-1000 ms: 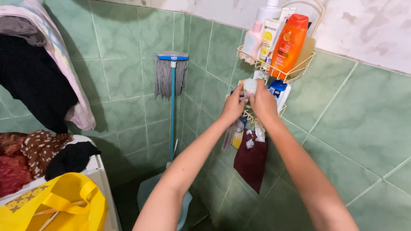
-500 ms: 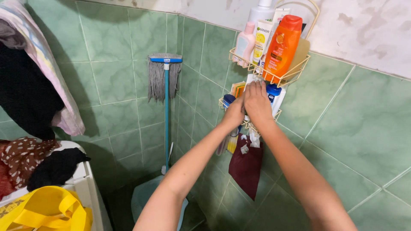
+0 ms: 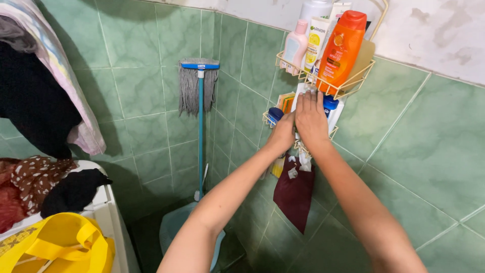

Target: Organizing various toiletry items by transferring them from a bag into a wall-mounted rack and toothbrush holder.

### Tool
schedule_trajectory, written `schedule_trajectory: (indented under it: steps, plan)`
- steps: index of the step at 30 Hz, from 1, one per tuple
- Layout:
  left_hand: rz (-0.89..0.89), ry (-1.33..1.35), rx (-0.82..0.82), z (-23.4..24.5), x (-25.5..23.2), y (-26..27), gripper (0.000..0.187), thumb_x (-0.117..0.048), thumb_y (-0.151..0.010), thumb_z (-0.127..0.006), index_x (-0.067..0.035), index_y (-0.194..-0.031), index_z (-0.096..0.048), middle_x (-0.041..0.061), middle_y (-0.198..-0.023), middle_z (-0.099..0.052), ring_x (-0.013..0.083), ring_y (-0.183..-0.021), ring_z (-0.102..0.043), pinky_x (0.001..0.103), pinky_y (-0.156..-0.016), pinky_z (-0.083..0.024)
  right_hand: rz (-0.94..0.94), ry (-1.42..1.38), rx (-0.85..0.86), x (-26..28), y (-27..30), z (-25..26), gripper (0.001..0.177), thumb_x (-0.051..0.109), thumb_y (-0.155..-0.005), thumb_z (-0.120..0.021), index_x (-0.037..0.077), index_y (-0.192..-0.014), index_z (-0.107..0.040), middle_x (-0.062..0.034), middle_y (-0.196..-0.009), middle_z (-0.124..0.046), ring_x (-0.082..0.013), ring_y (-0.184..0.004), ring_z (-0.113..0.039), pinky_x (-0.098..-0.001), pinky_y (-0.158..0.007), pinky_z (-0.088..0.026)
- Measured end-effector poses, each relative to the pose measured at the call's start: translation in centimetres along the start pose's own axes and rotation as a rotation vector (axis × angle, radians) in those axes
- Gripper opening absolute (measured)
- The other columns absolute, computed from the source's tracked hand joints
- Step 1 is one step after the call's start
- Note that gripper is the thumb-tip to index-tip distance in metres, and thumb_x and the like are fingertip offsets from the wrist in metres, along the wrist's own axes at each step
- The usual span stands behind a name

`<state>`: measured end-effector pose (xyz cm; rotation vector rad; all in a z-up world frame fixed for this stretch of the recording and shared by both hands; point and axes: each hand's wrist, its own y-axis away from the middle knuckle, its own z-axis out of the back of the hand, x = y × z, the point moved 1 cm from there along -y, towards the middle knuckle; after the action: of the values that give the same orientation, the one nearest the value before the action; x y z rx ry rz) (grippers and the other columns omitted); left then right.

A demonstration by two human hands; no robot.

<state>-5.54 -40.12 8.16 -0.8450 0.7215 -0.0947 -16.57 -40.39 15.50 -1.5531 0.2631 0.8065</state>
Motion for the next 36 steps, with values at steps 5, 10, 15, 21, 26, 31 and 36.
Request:
schedule_trajectory:
  steps: [5, 10, 15, 21, 26, 31, 36]
  plan:
    - [-0.019, 0.003, -0.004, 1.8, -1.6, 0.8, 0.058, 0.001, -0.092, -0.055, 0.000, -0.149, -0.046, 0.024, -0.140, -0.055, 0.0450, -0.130, -0.057, 0.051, -0.105, -0.053, 0.005, -0.028, -0.021, -0.3, -0.1, 0.3, 0.038, 0.011, -0.098, -0.054, -0.005, -0.131, -0.061, -0.0247, -0.126, -0.063, -0.0364, -0.125, -0.060, -0.0534, -0.125, -0.027]
    - [-0.023, -0.035, 0.024, 3.2, -2.6, 2.0, 0.057, -0.002, -0.093, -0.055, 0.000, -0.149, -0.047, 0.024, -0.140, -0.056, 0.0452, -0.128, -0.059, 0.053, -0.104, -0.053, 0.006, -0.090, -0.011, -0.4, 0.2, 0.9, 0.043, 0.014, -0.096, -0.059, -0.002, -0.136, -0.059, -0.0225, -0.129, -0.062, -0.0351, -0.129, -0.058, -0.0519, -0.127, -0.025]
    - [0.004, -0.064, 0.045, 6.5, -5.0, 4.6, 0.057, -0.004, -0.092, -0.055, -0.001, -0.148, -0.047, 0.023, -0.141, -0.055, 0.0443, -0.129, -0.058, 0.053, -0.104, -0.053, 0.022, -0.339, -0.010, 0.1, 0.1, 3.0, 0.050, 0.017, -0.095, -0.060, -0.001, -0.142, -0.055, -0.0189, -0.133, -0.061, -0.0342, -0.133, -0.056, -0.0544, -0.126, -0.025]
    - [0.011, -0.170, -0.005, 12.5, -7.1, 10.1, 0.052, -0.006, -0.092, -0.057, 0.002, -0.143, -0.050, 0.026, -0.140, -0.056, 0.0473, -0.127, -0.058, 0.053, -0.106, -0.050, 0.002, -0.663, 0.026, 4.6, -0.3, 7.0, 0.057, 0.015, -0.089, -0.063, 0.003, -0.143, -0.054, -0.0152, -0.135, -0.059, -0.0338, -0.135, -0.050, -0.0638, -0.121, -0.021]
    - [0.054, -0.268, -0.086, 19.2, -6.4, 17.5, 0.059, -0.006, -0.090, -0.061, -0.001, -0.147, -0.048, 0.023, -0.144, -0.053, 0.0437, -0.132, -0.055, 0.051, -0.109, -0.048, -0.043, -0.889, 0.037, 12.0, -0.9, 10.7, 0.059, 0.014, -0.089, -0.065, 0.003, -0.145, -0.052, -0.0140, -0.136, -0.058, -0.0333, -0.133, -0.052, -0.0637, -0.119, -0.025]
    - [0.167, -0.350, -0.170, 26.5, -5.8, 27.1, 0.063, -0.007, -0.090, -0.063, -0.002, -0.151, -0.045, 0.023, -0.145, -0.051, 0.0437, -0.133, -0.053, 0.051, -0.111, -0.045, -0.051, -1.172, 0.099, 21.2, -1.6, 15.8, 0.061, 0.014, -0.088, -0.068, 0.006, -0.146, -0.051, -0.0110, -0.136, -0.058, -0.0316, -0.131, -0.053, -0.0622, -0.117, -0.030]
    - [0.307, -0.425, -0.260, 33.8, -7.3, 35.5, 0.049, -0.013, -0.094, -0.063, -0.009, -0.142, -0.056, 0.015, -0.138, -0.057, 0.0396, -0.125, -0.059, 0.049, -0.104, -0.049, 0.022, -1.482, 0.032, 28.9, -4.3, 23.0, 0.057, 0.010, -0.088, -0.069, 0.007, -0.144, -0.055, -0.0112, -0.131, -0.060, -0.0307, -0.125, -0.058, -0.0516, -0.113, -0.039]
